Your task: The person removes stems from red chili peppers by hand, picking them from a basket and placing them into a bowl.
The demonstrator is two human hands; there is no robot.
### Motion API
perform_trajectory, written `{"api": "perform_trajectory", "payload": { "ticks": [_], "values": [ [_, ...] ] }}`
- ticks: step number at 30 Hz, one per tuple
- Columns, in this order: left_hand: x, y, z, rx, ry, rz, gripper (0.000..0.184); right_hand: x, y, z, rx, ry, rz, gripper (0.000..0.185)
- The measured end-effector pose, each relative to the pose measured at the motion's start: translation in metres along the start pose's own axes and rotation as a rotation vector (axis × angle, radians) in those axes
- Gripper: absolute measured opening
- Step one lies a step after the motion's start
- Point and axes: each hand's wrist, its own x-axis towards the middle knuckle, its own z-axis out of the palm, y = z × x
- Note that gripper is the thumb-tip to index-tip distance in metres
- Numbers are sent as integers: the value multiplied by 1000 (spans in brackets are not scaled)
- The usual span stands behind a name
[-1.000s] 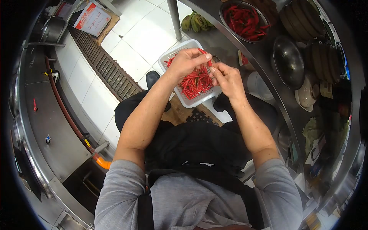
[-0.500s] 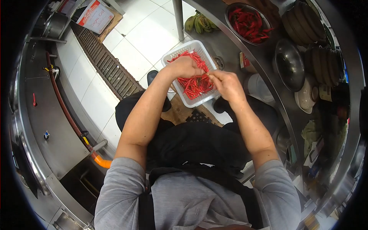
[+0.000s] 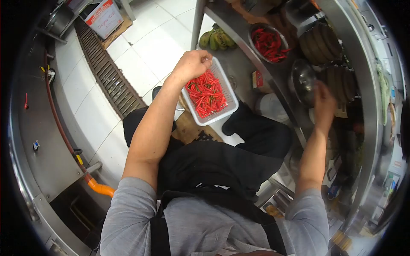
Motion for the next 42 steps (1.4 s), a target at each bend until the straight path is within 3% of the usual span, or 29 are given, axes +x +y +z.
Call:
{"api": "perform_trajectory", "payload": {
  "ticks": [1, 3, 6, 9, 14, 21, 27, 29, 30, 32, 35, 39, 41, 42],
  "values": [
    [0, 1, 0, -16, 8, 22, 26, 5, 2, -4, -415, -203, -84, 25],
    [-1, 2, -2, -2, 4, 7, 26, 8, -18, -7, -386, -170, -100, 27],
    [-4, 5, -2, -42, -6, -8, 24, 16, -37, -1, -34, -16, 6, 26],
    [-3, 8, -1, -44, -6, 16, 23, 35, -58, 20, -44, -117, -53, 24],
    [-3, 5, 3, -32, -9, 50, 24, 61, -72, 84, -205, -229, -572, 20],
    [-5, 12, -1, 9, 36, 98, 23, 88, -63, 126, -501, -356, -709, 13],
    [-7, 16, -4, 21, -13, 69, 23, 101, -46, 112, -355, -251, -635, 11],
    [-8, 15, -3, 8, -10, 78, 23, 96, -48, 102, -197, -280, -376, 10],
    [-8, 14, -2, 10, -11, 81, 23, 92, -48, 97, -197, -278, -375, 10],
    [-9, 15, -1, -14, -20, 87, 23, 80, -59, 88, 40, -321, -59, 11],
    [-8, 16, 2, -70, -63, 89, 24, 64, -65, 85, 209, -337, 100, 12],
    [-4, 17, 17, -355, -143, 55, 25, 33, -86, 86, 311, -422, 81, 13],
    [-9, 30, 16, -773, -352, -20, 27, 8, -103, 92, 347, -463, 18, 13],
    [-10, 33, 18, -831, -391, -19, 28, -1, -106, 97, 307, -473, -70, 11]
  ]
}}
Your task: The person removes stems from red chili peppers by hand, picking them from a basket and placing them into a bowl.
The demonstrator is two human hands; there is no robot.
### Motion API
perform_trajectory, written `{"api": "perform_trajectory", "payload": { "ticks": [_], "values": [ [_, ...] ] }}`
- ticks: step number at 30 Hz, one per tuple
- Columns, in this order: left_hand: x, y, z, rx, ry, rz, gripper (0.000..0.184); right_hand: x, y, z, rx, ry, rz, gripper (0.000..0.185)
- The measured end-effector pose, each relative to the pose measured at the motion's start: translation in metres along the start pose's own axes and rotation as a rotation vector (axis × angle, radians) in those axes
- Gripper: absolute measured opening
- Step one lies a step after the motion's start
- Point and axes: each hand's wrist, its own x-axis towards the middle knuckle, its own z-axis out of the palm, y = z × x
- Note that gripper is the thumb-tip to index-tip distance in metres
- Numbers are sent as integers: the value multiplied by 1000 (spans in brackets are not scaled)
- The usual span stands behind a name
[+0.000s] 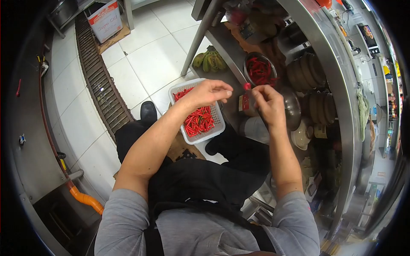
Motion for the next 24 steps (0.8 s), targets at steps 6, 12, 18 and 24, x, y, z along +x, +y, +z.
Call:
{"api": "perform_trajectory", "payload": {
  "ticks": [6, 12, 18, 24],
  "values": [
    [2, -9, 5, 59, -17, 121, 24, -11, 3, 31, -171, -67, -193, 10],
    [4, -12, 8, 328, 51, 195, 16, -16, 19, 44, -166, -61, -125, 12],
    [-1, -8, 18, 329, 107, 277, 15, -21, 38, 56, 347, -61, 231, 14],
    [-1, -12, 24, -120, -1, 199, 16, -35, 36, 58, 811, 6, 336, 14]
  ]
}}
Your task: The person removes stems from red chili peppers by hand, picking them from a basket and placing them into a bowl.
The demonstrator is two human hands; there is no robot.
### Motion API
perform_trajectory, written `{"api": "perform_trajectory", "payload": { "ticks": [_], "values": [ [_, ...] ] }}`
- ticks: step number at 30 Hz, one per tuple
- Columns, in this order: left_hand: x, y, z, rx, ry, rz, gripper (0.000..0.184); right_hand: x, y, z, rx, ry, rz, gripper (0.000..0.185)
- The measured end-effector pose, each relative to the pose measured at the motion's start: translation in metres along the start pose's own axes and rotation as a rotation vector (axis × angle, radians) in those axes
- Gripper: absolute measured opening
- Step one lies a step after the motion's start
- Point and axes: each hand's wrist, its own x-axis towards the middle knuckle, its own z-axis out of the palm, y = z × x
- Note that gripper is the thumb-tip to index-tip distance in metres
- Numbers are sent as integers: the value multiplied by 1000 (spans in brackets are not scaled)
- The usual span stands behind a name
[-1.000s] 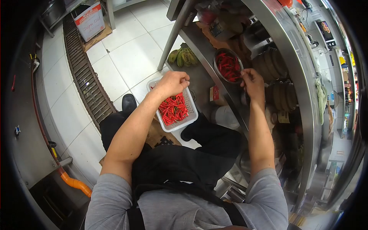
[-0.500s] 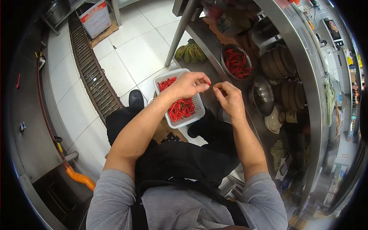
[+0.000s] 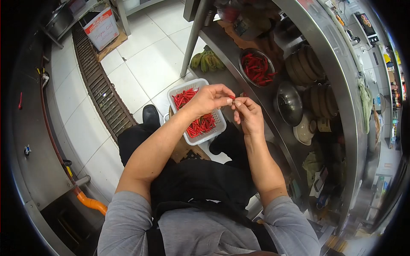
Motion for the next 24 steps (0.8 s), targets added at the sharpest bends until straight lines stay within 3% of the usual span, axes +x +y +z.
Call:
{"api": "perform_trajectory", "payload": {
  "ticks": [3, 10, 13, 15, 17, 18, 19, 20, 21, 22, 24],
  "values": [
    [-3, 4, -1, -187, -62, -134, 18, -9, -6, 0, 39, -1, -2, 14],
    [-10, 4, 2, -513, -128, -321, 19, -27, -14, 2, -225, -30, -61, 14],
    [-8, 5, -6, -410, -149, -333, 20, -29, -16, -4, -287, -45, -109, 14],
    [-4, -4, -13, -320, -109, -367, 20, -33, -34, -12, -389, 97, -194, 13],
    [-1, -15, -23, 497, -86, -328, 21, -40, -59, -33, -522, 290, -359, 11],
    [-3, -24, -30, 493, -84, -327, 21, -40, -65, -50, -533, 408, -401, 11],
    [-5, -34, -36, 949, -141, -338, 23, -40, -71, -71, -546, 526, -444, 12],
    [-5, -39, -38, 1403, -197, -337, 26, -35, -74, -102, -765, 547, -564, 14],
    [-6, -36, -37, 1397, -195, -334, 26, -29, -77, -125, -985, 562, -684, 16],
    [-6, -30, -36, 1356, -169, -344, 32, -31, -84, -130, -990, 562, -687, 16],
    [-6, -21, -36, 1312, -134, -351, 38, -30, -94, -136, -1467, 624, -556, 19]
  ]
}}
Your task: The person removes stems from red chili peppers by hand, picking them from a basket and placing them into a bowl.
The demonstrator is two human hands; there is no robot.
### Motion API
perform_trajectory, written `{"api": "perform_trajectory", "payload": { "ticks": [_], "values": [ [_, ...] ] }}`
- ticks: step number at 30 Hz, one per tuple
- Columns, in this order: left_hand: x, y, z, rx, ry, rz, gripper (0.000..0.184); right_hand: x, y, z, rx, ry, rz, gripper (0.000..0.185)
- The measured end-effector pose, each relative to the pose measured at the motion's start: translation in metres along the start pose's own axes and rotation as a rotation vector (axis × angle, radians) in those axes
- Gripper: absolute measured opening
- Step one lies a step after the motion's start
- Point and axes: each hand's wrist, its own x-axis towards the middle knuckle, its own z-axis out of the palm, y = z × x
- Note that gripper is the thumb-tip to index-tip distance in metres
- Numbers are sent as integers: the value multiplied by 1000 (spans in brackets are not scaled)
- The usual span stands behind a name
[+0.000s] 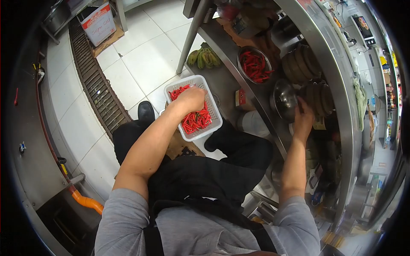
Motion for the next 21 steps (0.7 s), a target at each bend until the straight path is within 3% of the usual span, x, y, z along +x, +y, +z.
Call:
{"api": "perform_trajectory", "payload": {
  "ticks": [2, 5, 8, 10, 11, 13, 17, 19, 20, 21],
  "values": [
    [-2, 0, 0, -84, 185, 127, 37, 16, -21, 0, 94, 27, -47, 20],
    [-4, 3, -5, -94, 176, 134, 37, 45, -55, 23, 265, 8, -263, 22],
    [-5, 3, -8, -97, 141, 92, 38, 71, -90, 55, 258, -120, -331, 22],
    [-6, 2, -11, -105, 153, 72, 39, 81, -100, 81, -18, -227, -392, 25],
    [-7, 3, -13, -111, 156, 60, 39, 85, -101, 87, -14, -230, -406, 25],
    [-5, 2, -14, -125, 167, 37, 40, 94, -99, 94, -218, -398, -406, 28],
    [-2, 1, -15, -151, 183, 53, 39, 98, -77, 97, -166, -375, -413, 25],
    [-2, 3, -17, -147, 177, 64, 39, 98, -67, 91, 144, -278, -363, 20],
    [-2, 3, -17, -152, 166, 59, 39, 98, -64, 87, 143, -277, -357, 20],
    [-3, 4, -17, -157, 154, 54, 38, 99, -60, 82, 266, -357, -114, 19]
  ]
}}
